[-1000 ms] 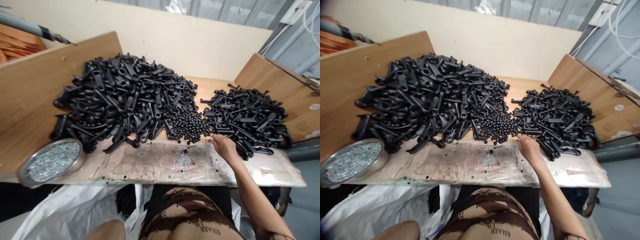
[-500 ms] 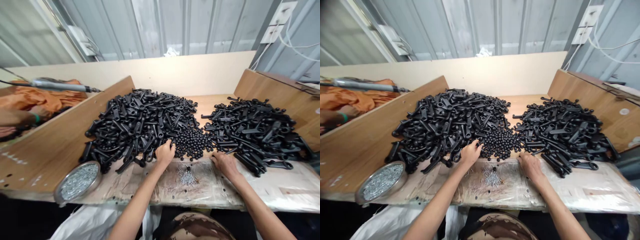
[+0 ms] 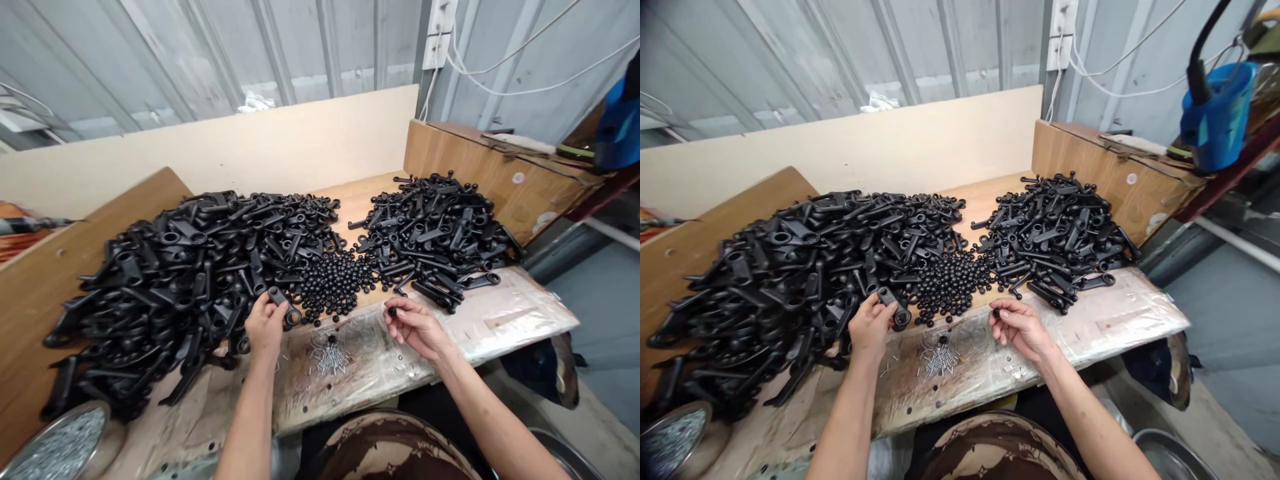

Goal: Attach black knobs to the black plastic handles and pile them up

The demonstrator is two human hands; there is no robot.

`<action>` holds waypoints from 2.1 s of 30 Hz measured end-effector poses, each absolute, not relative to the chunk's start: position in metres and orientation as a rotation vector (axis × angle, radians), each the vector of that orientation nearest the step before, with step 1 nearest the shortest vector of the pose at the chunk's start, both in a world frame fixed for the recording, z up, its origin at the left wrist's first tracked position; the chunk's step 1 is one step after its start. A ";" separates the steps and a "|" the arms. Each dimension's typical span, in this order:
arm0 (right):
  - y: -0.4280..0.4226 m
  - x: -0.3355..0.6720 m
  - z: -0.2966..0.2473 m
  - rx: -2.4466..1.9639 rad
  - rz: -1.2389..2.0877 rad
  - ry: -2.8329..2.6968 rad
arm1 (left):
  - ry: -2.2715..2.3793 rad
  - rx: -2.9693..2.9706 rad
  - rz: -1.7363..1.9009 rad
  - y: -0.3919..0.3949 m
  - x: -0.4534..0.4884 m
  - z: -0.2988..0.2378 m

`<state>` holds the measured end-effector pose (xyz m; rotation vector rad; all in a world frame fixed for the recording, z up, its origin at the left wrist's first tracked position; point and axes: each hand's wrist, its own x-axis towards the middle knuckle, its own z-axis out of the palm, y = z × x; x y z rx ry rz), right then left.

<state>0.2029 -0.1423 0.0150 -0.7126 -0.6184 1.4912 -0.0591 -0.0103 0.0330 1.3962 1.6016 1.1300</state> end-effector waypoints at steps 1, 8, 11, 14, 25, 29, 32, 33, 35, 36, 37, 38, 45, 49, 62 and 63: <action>-0.144 0.200 0.016 -0.673 1.512 -0.603 | 1.409 1.227 1.180 -0.021 -0.059 0.037; -0.145 0.163 0.023 -0.639 1.619 -0.609 | 0.767 0.666 0.851 -0.090 -0.018 0.043; -0.145 0.151 0.027 -0.728 1.550 -0.631 | 0.648 0.535 0.738 -0.100 -0.007 0.033; -0.146 0.146 0.030 -0.819 1.468 -0.659 | 0.579 0.517 0.709 -0.104 -0.004 0.028; -0.156 0.151 0.026 -1.051 1.246 -0.938 | 0.589 0.506 0.740 -0.108 -0.009 0.037; -0.164 0.148 0.029 -1.028 1.216 -0.983 | 0.589 0.464 0.708 -0.109 -0.010 0.035; -0.166 0.149 0.031 -1.114 1.094 -1.021 | 0.592 0.544 0.680 -0.113 -0.005 0.031; -0.166 0.150 0.032 -1.135 1.066 -1.034 | 0.610 0.576 0.681 -0.114 -0.003 0.029; -0.166 0.153 0.034 -1.134 1.094 -1.037 | 0.666 0.619 0.703 -0.118 0.000 0.026; -0.165 0.154 0.034 -1.119 1.141 -1.029 | 0.688 0.626 0.720 -0.120 0.002 0.025; -0.166 0.156 0.033 -1.100 1.198 -1.018 | 0.700 0.623 0.732 -0.121 0.004 0.024; -0.166 0.157 0.032 -1.081 1.254 -1.004 | 0.705 0.616 0.737 -0.122 0.005 0.023; -0.166 0.155 0.019 -1.010 1.311 -0.844 | 0.726 0.718 0.773 -0.127 0.007 0.027; -0.163 0.149 0.019 -0.961 1.280 -0.759 | 0.768 0.794 0.836 -0.131 0.008 0.026; -0.155 0.143 0.025 -0.868 1.332 -0.553 | 0.919 1.070 0.948 -0.130 0.016 0.014; -0.154 0.143 0.025 -0.868 1.334 -0.544 | 0.932 1.100 0.958 -0.130 0.016 0.015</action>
